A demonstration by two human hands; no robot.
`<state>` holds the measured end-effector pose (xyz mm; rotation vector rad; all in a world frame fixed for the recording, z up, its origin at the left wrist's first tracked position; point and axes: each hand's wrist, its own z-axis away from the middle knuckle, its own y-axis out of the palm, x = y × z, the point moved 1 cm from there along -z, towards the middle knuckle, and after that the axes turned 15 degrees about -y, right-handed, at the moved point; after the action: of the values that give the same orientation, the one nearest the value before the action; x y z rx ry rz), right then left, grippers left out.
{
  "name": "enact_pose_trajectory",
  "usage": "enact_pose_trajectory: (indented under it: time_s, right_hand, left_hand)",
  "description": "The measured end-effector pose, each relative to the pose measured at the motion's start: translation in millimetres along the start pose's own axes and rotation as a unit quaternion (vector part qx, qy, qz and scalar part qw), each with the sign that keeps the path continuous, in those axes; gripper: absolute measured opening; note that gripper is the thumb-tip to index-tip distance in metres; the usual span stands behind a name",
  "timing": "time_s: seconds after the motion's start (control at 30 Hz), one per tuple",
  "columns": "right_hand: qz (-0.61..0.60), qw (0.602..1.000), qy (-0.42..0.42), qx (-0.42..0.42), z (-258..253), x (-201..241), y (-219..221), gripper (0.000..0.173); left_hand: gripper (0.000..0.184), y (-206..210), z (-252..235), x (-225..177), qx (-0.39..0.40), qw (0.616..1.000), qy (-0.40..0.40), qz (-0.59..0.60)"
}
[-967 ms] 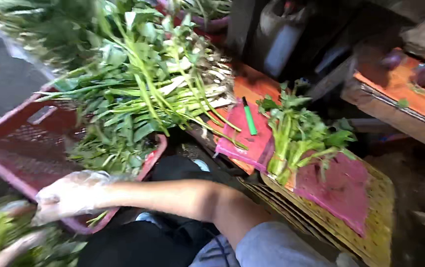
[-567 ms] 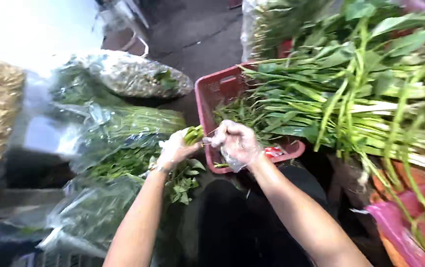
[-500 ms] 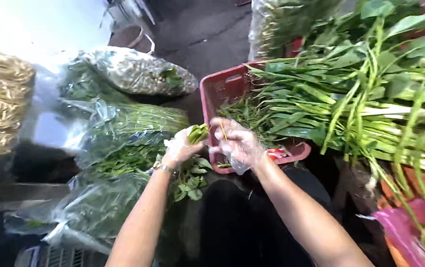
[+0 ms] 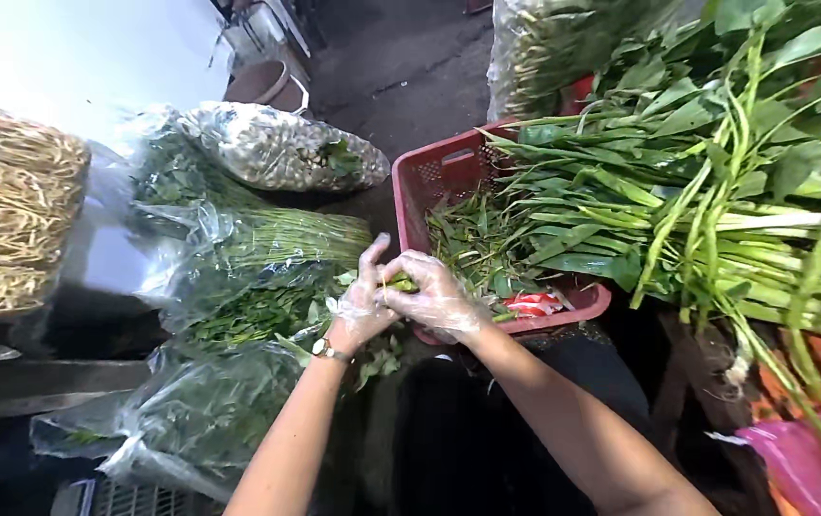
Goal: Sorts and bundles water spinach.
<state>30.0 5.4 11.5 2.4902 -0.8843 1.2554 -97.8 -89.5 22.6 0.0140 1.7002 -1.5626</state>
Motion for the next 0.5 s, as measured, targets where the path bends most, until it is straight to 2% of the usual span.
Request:
enact_pose_trajectory:
  time_s: [0.07,0.13,0.17,0.23,0.33,0.37,0.4,0.43,0.47,0.5]
  right_hand:
    - [-0.030,0.996,0.075,-0.031,4,-8,-9,0.015]
    - [-0.056,0.990,0.121,-0.041,3,-11,-18,0.018]
    - [-0.065,0.988,0.136,-0.037,1,-11,-21,0.023]
    - [-0.100,0.979,0.175,-0.039,-2,-11,-21,0.045]
    - [-0.165,0.950,0.254,-0.076,3,-19,-11,0.075]
    - [-0.154,0.947,0.273,-0.074,5,-17,-6,0.070]
    - [-0.123,0.952,0.278,-0.048,6,-14,-4,0.059]
    - [-0.071,0.962,0.262,0.016,6,-8,-4,0.043]
    - [-0.014,0.964,0.239,0.114,4,1,-9,0.030]
    - [0.026,0.949,0.224,0.221,1,13,-17,0.029]
  left_hand:
    - [0.070,-5,-3,-2,0.087,0.990,-0.062,-0.089]
    - [0.048,-5,-4,-2,0.143,0.982,-0.085,-0.094]
    - [0.042,-3,-5,-2,0.146,0.983,-0.082,-0.072]
    - [0.036,-2,-7,-5,0.130,0.986,-0.091,-0.042]
    - [0.036,-11,-12,-14,0.083,0.989,-0.124,0.000]
    - [0.035,-16,-15,-16,0.057,0.990,-0.130,0.025]
    - [0.032,-23,-19,-17,0.032,0.988,-0.143,0.046]
    - [0.030,-30,-25,-15,0.006,0.985,-0.161,0.057]
    - [0.029,-38,-32,-10,-0.015,0.982,-0.177,0.063]
    - [0.028,-45,-37,-3,-0.026,0.979,-0.190,0.064]
